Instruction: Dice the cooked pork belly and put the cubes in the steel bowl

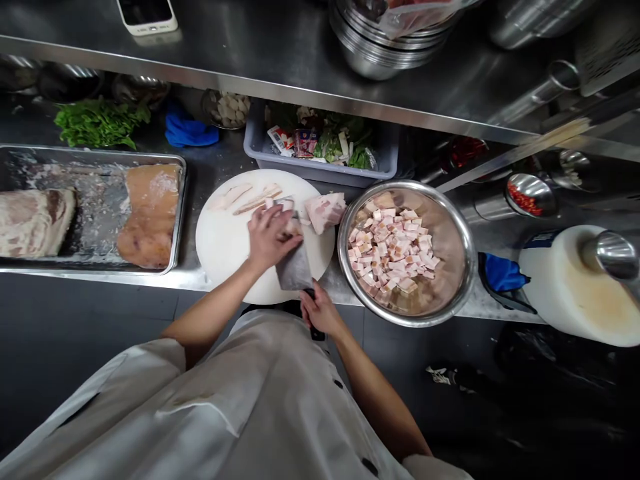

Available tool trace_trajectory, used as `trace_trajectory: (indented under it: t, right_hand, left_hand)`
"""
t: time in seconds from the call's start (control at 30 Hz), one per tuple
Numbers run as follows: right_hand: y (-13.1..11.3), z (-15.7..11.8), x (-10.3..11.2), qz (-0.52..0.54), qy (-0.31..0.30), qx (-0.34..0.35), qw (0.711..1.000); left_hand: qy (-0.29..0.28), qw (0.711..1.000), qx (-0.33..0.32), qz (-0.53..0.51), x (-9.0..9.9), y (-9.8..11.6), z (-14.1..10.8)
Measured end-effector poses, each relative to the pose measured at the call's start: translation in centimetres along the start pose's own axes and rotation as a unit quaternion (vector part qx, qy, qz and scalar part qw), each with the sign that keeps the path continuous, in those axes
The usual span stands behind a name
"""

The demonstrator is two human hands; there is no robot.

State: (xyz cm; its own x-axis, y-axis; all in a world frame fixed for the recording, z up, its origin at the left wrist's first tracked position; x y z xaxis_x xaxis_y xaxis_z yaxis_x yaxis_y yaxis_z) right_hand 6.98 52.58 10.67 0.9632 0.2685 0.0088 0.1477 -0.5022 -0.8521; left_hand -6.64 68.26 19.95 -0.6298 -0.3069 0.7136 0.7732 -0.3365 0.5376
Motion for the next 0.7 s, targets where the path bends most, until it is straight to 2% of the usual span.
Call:
trace_trajectory:
  t: [0.1, 0.17, 0.2, 0.23, 0.27, 0.3, 0.37, 0.47, 0.53, 0.57, 0.63, 0.7]
  right_hand:
    - [-0.2, -5.5, 6.2, 0.028, 0.134, 0.008, 0.991]
    - [0.7, -9.9, 10.6, 0.064, 0.251, 0.002, 0.966]
    - [1.2, -12.3, 12.8, 0.068, 0.319, 0.002, 0.945]
    - [1.8, -14.6, 14.6, 0.068, 0.384, 0.002, 0.921]
    - [2.4, -16.7, 16.0, 0.069, 0.441, 0.001, 0.895]
    - [3.1, -18.6, 17.0, 0.076, 0.486, -0.001, 0.87]
    - [4.7, -21.2, 17.8, 0.115, 0.537, -0.008, 0.836]
    - [7.1, -22.5, 17.2, 0.188, 0.545, -0.012, 0.817]
    - [8.1, -22.2, 16.4, 0.211, 0.526, -0.015, 0.824]
    - [8.4, -21.6, 16.0, 0.215, 0.507, -0.017, 0.835]
    - [8.6, -19.9, 15.2, 0.209, 0.443, -0.02, 0.871]
    - [8.2, -17.4, 14.1, 0.187, 0.344, -0.025, 0.92]
  left_hand:
    - [-0.009, 0.995, -0.055, -0.082, -3.8, 9.5, 2.2]
    - [-0.065, 0.985, -0.091, -0.135, -8.2, 15.6, 3.6]
    - [-0.095, 0.979, -0.097, -0.154, -10.3, 17.7, 4.4]
    - [-0.117, 0.976, -0.087, -0.161, -12.0, 18.7, 5.3]
    - [-0.132, 0.978, -0.06, -0.152, -13.2, 18.5, 6.2]
    - [-0.141, 0.981, -0.023, -0.131, -13.9, 17.2, 7.0]
    - [-0.135, 0.987, 0.061, -0.067, -13.5, 12.1, 7.8]
    - [-0.122, 0.984, 0.127, -0.004, -11.3, 3.3, 7.3]
    - [-0.175, 0.972, 0.122, 0.099, -11.2, -1.3, 5.7]
    - [-0.211, 0.965, 0.097, 0.122, -11.7, -2.5, 4.7]
    - [-0.253, 0.959, 0.023, 0.125, -12.2, -3.3, 2.8]
    - [-0.284, 0.952, -0.042, 0.111, -11.8, -3.6, 0.8]
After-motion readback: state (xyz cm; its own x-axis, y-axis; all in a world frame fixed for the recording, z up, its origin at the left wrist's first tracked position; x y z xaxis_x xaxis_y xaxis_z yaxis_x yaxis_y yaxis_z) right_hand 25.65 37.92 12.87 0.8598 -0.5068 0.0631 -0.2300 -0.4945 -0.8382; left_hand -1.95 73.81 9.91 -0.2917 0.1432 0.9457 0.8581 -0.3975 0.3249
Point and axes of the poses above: each hand's wrist, its own z-axis towards the middle knuckle, its own x-axis out of the back of the hand, y = z × x, the point moved 10 cm from there along z, towards the middle knuckle, and after that the axes turned 6 degrees about y, right-handed, at the moved point
